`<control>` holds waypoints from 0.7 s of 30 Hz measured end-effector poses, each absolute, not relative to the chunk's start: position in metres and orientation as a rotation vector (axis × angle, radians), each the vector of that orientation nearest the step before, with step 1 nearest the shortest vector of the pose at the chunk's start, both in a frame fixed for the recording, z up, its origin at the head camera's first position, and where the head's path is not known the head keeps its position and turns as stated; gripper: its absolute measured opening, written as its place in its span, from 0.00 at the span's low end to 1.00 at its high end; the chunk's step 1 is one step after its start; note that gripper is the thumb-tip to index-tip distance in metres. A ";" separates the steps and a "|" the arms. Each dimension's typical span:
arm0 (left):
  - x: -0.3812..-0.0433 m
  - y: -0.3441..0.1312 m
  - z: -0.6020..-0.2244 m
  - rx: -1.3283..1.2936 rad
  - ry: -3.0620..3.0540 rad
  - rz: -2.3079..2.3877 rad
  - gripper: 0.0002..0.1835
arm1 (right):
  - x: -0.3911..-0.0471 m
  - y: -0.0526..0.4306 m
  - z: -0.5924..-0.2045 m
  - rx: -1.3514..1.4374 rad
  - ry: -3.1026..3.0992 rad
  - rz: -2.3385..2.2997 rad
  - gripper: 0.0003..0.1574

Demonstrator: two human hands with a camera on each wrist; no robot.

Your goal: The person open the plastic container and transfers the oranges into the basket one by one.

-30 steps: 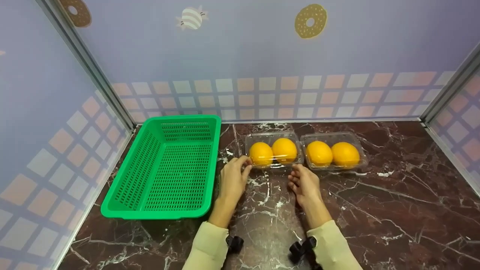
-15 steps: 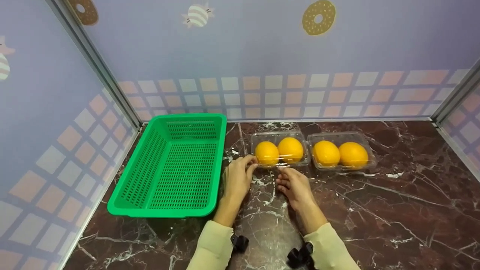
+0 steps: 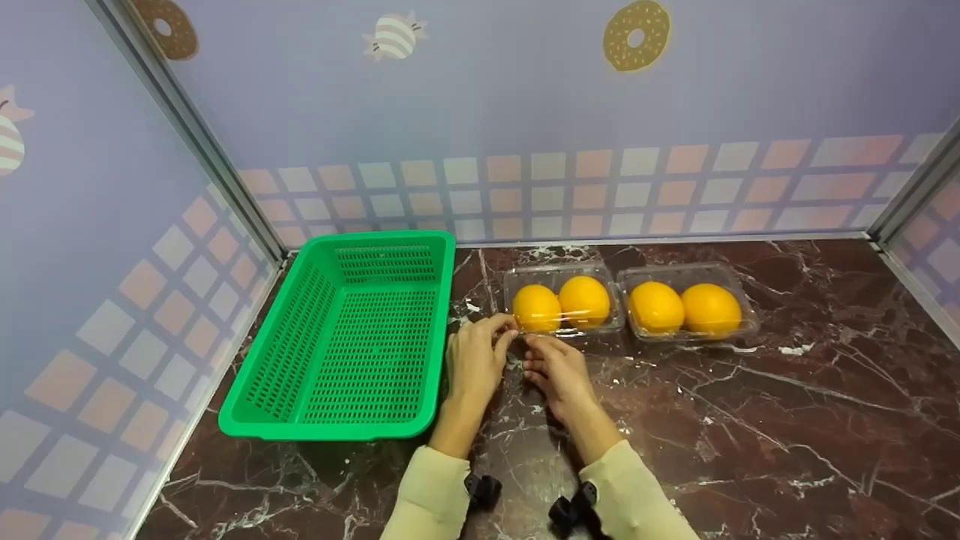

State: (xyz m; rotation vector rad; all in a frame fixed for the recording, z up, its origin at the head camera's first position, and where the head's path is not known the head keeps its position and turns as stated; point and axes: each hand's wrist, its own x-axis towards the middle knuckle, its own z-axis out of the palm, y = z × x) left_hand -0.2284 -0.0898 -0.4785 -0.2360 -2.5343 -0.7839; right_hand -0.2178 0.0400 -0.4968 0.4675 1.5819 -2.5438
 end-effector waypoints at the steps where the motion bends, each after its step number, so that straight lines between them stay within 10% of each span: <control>1: -0.228 -0.090 -0.478 -0.233 -2.539 -0.778 0.03 | -0.218 0.038 -0.496 0.465 1.578 -2.542 0.10; 21: -0.228 -0.087 -0.479 -0.238 -2.564 -0.732 0.03 | -0.219 0.006 -0.501 0.589 1.363 -2.804 0.15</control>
